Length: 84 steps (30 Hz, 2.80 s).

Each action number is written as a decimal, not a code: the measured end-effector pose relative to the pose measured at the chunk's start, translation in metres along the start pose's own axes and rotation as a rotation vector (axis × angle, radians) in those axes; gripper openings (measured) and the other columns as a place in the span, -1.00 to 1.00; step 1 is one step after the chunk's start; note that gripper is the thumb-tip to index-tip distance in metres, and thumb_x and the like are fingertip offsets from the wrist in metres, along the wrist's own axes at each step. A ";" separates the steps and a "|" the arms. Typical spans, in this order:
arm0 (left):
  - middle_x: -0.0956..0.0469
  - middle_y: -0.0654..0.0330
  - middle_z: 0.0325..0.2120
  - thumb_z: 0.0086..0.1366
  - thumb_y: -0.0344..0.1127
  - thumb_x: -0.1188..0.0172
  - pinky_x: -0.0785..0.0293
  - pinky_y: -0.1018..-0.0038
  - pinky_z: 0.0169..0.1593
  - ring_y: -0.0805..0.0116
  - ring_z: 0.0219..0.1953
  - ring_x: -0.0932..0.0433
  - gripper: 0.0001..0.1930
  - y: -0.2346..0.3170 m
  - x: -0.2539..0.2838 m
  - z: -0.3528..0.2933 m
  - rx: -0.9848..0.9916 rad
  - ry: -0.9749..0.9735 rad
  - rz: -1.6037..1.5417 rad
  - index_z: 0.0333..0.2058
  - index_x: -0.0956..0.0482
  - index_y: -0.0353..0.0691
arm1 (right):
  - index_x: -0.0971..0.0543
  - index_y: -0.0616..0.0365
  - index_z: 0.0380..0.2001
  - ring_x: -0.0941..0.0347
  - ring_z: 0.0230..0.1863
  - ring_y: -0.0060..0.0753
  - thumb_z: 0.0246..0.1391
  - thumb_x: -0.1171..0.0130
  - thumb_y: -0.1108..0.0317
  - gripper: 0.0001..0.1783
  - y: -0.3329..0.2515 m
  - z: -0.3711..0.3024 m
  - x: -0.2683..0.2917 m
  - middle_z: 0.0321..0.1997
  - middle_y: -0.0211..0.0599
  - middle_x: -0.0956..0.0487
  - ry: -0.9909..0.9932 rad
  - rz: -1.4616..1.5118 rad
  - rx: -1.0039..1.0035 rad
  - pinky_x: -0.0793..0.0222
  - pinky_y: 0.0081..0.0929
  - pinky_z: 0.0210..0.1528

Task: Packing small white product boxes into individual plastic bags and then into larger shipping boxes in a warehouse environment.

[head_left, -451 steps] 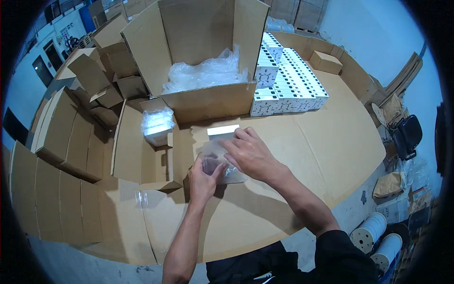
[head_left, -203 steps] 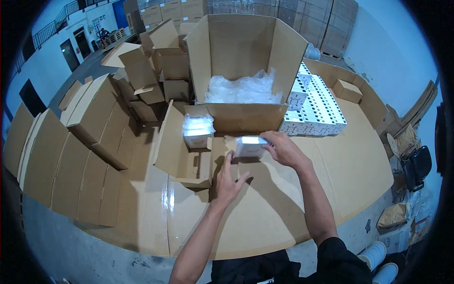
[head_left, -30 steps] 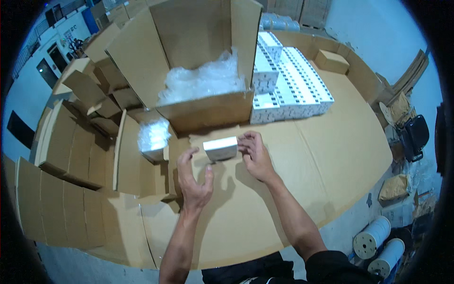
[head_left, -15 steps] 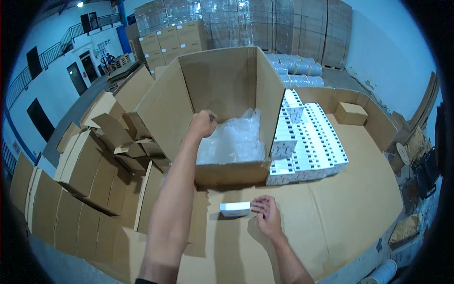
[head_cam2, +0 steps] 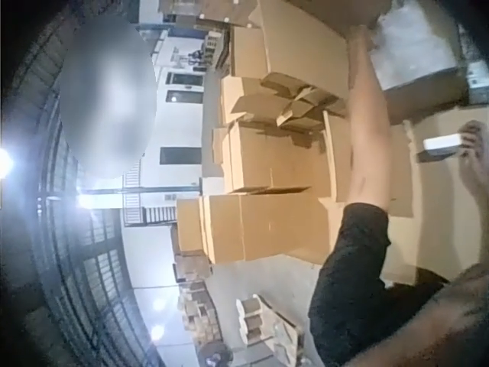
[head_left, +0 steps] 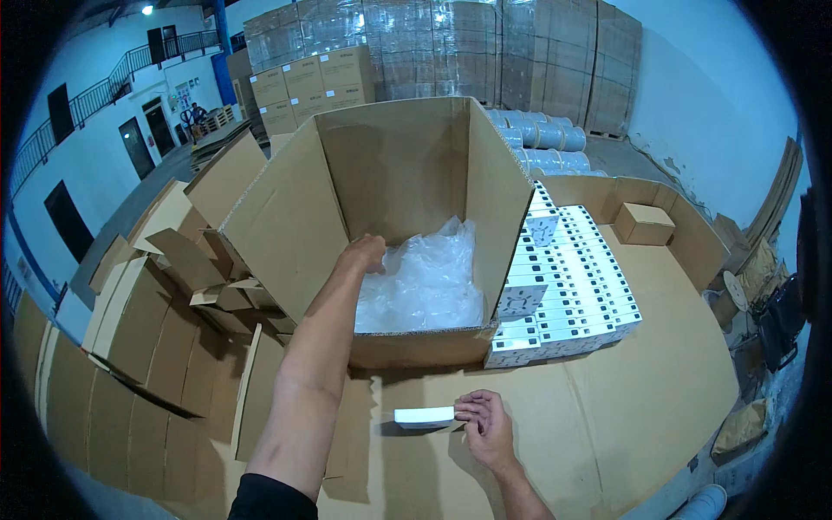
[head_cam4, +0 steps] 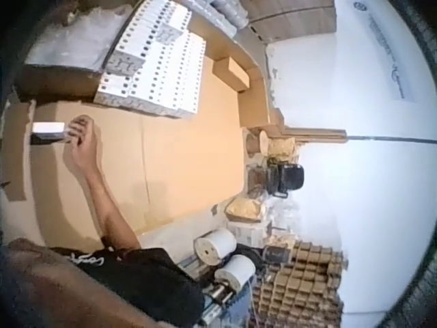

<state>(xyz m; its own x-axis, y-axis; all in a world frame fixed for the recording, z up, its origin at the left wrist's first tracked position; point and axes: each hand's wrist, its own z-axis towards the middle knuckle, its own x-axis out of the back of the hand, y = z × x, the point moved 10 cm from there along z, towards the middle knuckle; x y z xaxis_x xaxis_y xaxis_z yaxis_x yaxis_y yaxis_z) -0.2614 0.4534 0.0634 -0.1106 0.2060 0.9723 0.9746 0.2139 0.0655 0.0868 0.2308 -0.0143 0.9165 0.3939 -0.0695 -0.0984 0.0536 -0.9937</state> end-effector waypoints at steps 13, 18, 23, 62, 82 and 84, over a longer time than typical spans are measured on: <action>-0.41 -0.15 0.22 0.13 -0.32 -0.28 -0.41 0.14 0.27 -0.07 0.30 -0.36 -0.38 -0.031 -0.015 0.013 0.110 0.059 -0.199 0.22 -0.44 -0.23 | -0.30 0.37 0.05 -0.58 0.06 -0.25 0.00 0.13 0.78 -0.52 0.000 -0.002 -0.004 0.00 -0.02 -0.51 -0.022 -0.011 -0.029 -0.56 -0.39 0.09; -0.44 -0.22 0.15 0.19 -0.42 -0.20 -0.44 0.10 0.24 -0.15 0.21 -0.45 -0.44 -0.013 0.012 -0.002 0.130 0.343 0.109 0.20 -0.38 -0.31 | -0.31 0.36 0.05 -0.59 0.02 -0.28 0.00 0.12 0.77 -0.53 0.000 0.000 0.004 -0.01 -0.04 -0.53 0.000 -0.044 -0.004 -0.56 -0.42 0.07; -0.43 -0.18 0.17 0.28 -0.49 -0.11 -0.45 0.10 0.24 -0.12 0.20 -0.47 -0.55 -0.053 -0.014 0.003 0.278 0.165 0.030 0.16 -0.42 -0.31 | -0.32 0.36 0.04 -0.60 0.00 -0.31 -0.01 0.11 0.77 -0.52 0.005 -0.002 -0.008 -0.04 -0.06 -0.55 -0.036 -0.025 -0.032 -0.55 -0.46 0.04; -0.67 0.24 -0.39 0.35 -0.13 -0.30 -0.46 0.45 -0.18 0.51 -0.34 -0.53 -0.68 -0.004 0.219 -0.177 -0.168 1.214 -1.105 -0.15 -0.69 -0.31 | -0.38 0.33 -0.01 -0.62 -0.11 -0.40 0.09 0.05 0.72 -0.64 0.011 -0.001 0.001 -0.11 -0.13 -0.57 -0.019 -0.065 0.020 -0.59 -0.48 -0.06; -0.66 0.30 -0.28 0.46 -0.25 -0.18 -0.43 0.63 -0.27 0.63 -0.32 -0.50 -0.76 0.111 -0.136 -0.376 -0.064 0.489 -1.440 -0.10 -0.72 -0.24 | -0.51 0.21 -0.06 -0.52 -0.25 -0.62 0.41 0.02 0.25 -0.74 -0.005 -0.052 -0.013 -0.15 -0.32 -0.61 -0.300 0.196 -0.217 -0.47 -0.62 -0.21; -0.67 0.27 -0.27 0.46 -0.25 -0.18 -0.47 0.56 -0.17 0.55 -0.25 -0.54 -0.76 0.114 -0.154 -0.374 -0.060 0.425 -1.440 -0.12 -0.72 -0.27 | -0.51 0.20 0.02 -0.52 -0.19 -0.60 0.34 -0.12 0.25 -0.69 -0.011 -0.060 -0.027 -0.14 -0.38 -0.60 -0.349 0.081 -0.201 -0.46 -0.59 -0.10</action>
<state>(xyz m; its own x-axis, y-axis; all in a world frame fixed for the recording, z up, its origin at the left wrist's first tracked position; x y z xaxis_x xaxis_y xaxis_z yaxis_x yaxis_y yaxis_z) -0.0600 0.0887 0.0051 -0.9021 -0.4274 0.0599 0.0916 -0.0539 0.9943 0.0865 0.1645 -0.0063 0.7189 0.6789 -0.1490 -0.0560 -0.1571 -0.9860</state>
